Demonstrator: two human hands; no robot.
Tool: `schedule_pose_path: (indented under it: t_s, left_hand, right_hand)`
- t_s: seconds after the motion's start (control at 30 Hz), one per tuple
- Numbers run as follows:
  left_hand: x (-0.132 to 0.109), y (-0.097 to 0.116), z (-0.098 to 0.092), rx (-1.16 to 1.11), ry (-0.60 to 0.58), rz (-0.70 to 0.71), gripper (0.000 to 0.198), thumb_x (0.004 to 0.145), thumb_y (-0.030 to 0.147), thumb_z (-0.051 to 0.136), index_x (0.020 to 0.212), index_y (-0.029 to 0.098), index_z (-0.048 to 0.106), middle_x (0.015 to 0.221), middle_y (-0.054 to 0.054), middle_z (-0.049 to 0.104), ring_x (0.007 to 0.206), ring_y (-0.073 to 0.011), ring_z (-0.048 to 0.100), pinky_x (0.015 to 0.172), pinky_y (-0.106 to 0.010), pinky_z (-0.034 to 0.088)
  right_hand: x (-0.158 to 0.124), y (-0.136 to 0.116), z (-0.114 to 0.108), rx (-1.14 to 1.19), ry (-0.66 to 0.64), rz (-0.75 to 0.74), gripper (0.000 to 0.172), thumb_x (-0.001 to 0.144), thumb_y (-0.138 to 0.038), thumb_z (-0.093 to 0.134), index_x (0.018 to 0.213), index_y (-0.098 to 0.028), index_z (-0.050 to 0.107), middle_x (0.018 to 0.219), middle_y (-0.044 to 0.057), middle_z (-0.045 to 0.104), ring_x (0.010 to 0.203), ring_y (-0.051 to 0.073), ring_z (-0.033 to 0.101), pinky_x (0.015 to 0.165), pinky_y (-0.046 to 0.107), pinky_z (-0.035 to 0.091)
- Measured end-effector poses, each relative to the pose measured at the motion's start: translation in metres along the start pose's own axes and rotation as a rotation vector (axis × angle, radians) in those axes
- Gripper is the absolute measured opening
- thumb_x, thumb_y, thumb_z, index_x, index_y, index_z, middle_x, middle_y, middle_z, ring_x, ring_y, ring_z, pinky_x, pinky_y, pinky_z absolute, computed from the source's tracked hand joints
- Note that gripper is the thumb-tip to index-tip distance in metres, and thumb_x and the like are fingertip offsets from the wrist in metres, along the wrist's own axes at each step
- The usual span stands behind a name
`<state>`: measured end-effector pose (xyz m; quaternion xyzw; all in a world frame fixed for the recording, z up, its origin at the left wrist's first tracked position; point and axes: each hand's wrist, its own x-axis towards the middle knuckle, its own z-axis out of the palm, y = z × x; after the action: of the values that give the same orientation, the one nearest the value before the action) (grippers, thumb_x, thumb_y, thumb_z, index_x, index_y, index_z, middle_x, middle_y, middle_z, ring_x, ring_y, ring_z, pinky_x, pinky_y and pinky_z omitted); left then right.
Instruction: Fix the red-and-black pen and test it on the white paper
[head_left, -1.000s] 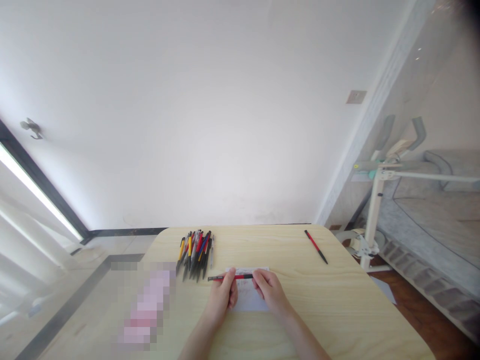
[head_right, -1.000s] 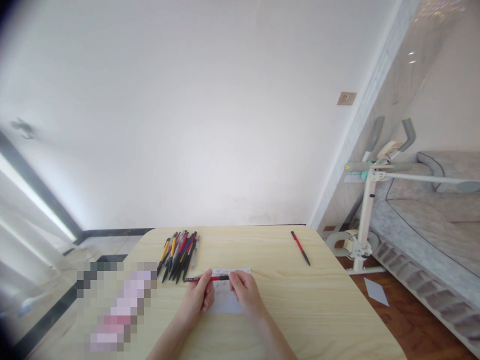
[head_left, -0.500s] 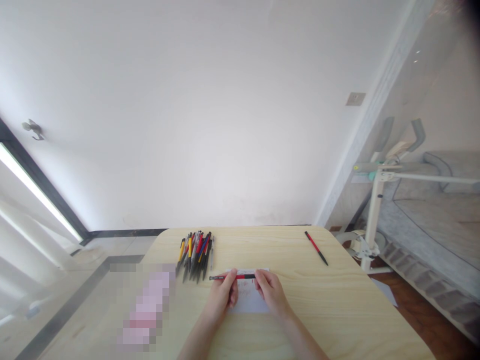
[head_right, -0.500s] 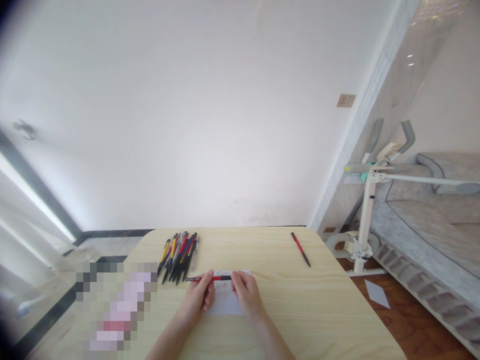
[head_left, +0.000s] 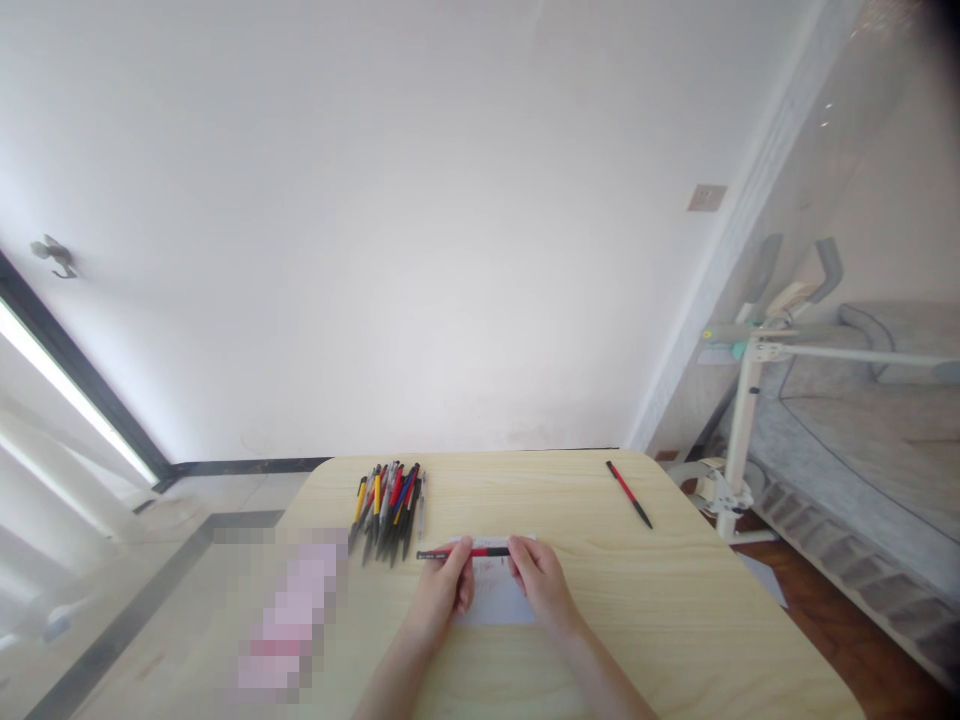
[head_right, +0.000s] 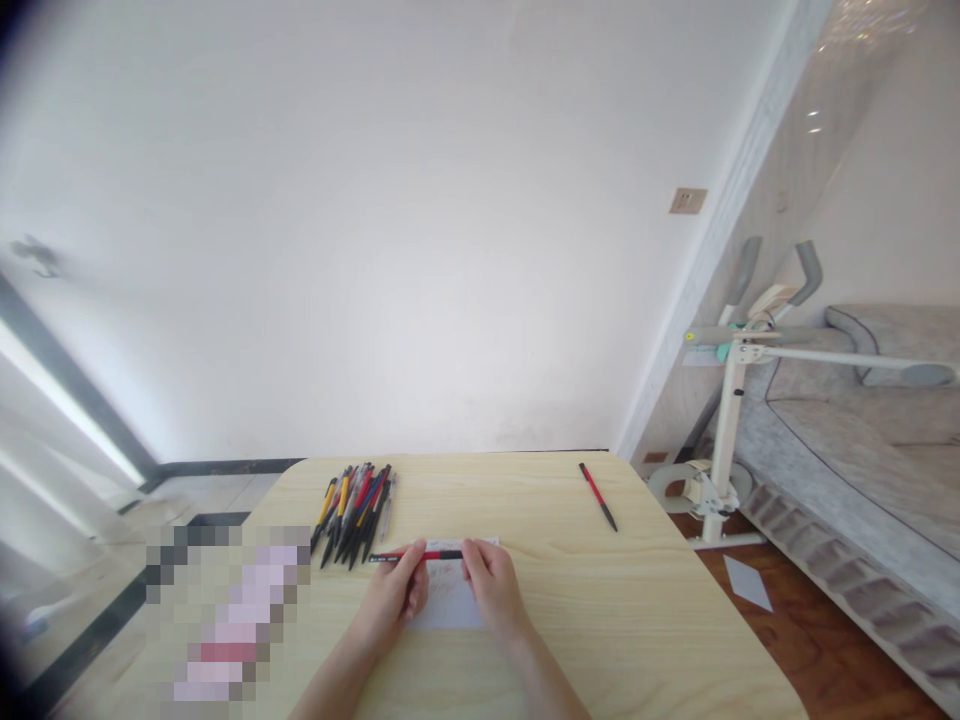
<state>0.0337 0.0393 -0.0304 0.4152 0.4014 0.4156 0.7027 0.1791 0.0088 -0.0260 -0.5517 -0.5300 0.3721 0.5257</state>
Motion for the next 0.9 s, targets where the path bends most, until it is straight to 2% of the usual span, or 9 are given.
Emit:
schedule_pose_path:
  t_s: [0.9]
  left_hand:
    - [0.0044, -0.004, -0.0014, 0.056, 0.007, 0.034, 0.048, 0.077, 0.052, 0.046, 0.044, 0.019, 0.038, 0.029, 0.006, 0.037, 0.026, -0.0049, 0.03, 0.033, -0.02, 0.016]
  right_hand:
    - [0.0006, 0.006, 0.0, -0.031, -0.018, 0.019, 0.045, 0.085, -0.051, 0.036, 0.055, -0.018, 0.043, 0.04, -0.008, 0.031, 0.038, 0.008, 0.031, 0.04, 0.02, 0.024]
